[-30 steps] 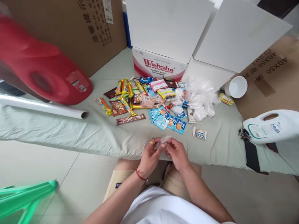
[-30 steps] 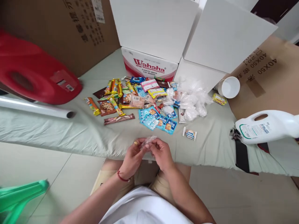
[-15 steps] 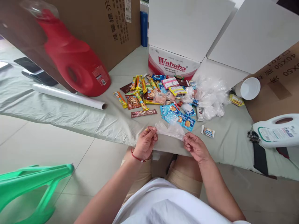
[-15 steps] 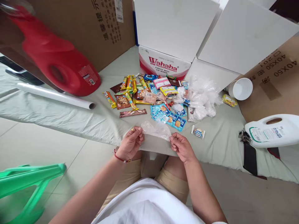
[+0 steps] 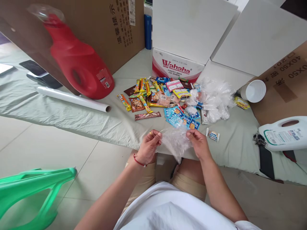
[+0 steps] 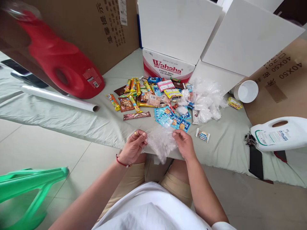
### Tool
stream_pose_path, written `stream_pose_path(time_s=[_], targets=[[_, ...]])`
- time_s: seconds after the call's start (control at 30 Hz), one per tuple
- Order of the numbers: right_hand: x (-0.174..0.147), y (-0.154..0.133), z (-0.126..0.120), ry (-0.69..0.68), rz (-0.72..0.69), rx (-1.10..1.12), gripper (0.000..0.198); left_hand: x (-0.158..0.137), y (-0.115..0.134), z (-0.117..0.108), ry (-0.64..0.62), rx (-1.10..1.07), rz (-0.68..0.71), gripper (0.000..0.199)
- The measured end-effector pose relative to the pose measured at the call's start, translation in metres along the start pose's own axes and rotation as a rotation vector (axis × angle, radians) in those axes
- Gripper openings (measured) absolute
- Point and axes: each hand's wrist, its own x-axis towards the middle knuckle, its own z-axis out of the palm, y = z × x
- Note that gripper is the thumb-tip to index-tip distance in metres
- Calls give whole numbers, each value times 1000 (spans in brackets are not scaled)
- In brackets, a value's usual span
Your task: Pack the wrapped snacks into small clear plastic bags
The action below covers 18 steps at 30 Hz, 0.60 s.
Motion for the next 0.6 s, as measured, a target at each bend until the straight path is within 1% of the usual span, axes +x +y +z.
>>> stream_pose_path(time_s=[0.07, 0.13, 0.2, 0.33, 0.4, 0.43, 0.47, 0.5, 0.53, 0.57, 0.6], targets=[[-3, 4, -6, 48, 169, 178, 39, 2, 1, -7, -5, 30, 5, 48], [-8, 4, -10, 43, 267, 278, 43, 5, 0, -10, -22, 59, 6, 46], [-14, 4, -11, 45, 281, 310, 43, 7, -3, -10, -26, 63, 15, 44], [-20, 5, -13, 49, 240, 308, 39, 12, -9, -7, -24, 2, 21, 42], [-21, 4, -14, 30, 282, 360, 39, 13, -11, -6, -21, -2, 16, 43], [-22, 3, -14, 29, 315, 403, 40, 13, -11, -5, 10, 31, 42, 44], [-22, 2, -14, 41, 347, 452, 41, 11, -11, -5, 71, 95, 96, 45], [-23, -1, -14, 65, 370, 497, 42, 7, -10, -4, 162, 188, 182, 44], [-23, -3, -13, 95, 382, 534, 42, 2, -9, -2, 262, 294, 291, 42], [-24, -7, -11, 123, 381, 559, 43, -6, -8, 1, 331, 402, 402, 36], [-24, -10, -9, 137, 373, 575, 42, -14, -7, 5, 339, 503, 495, 30]])
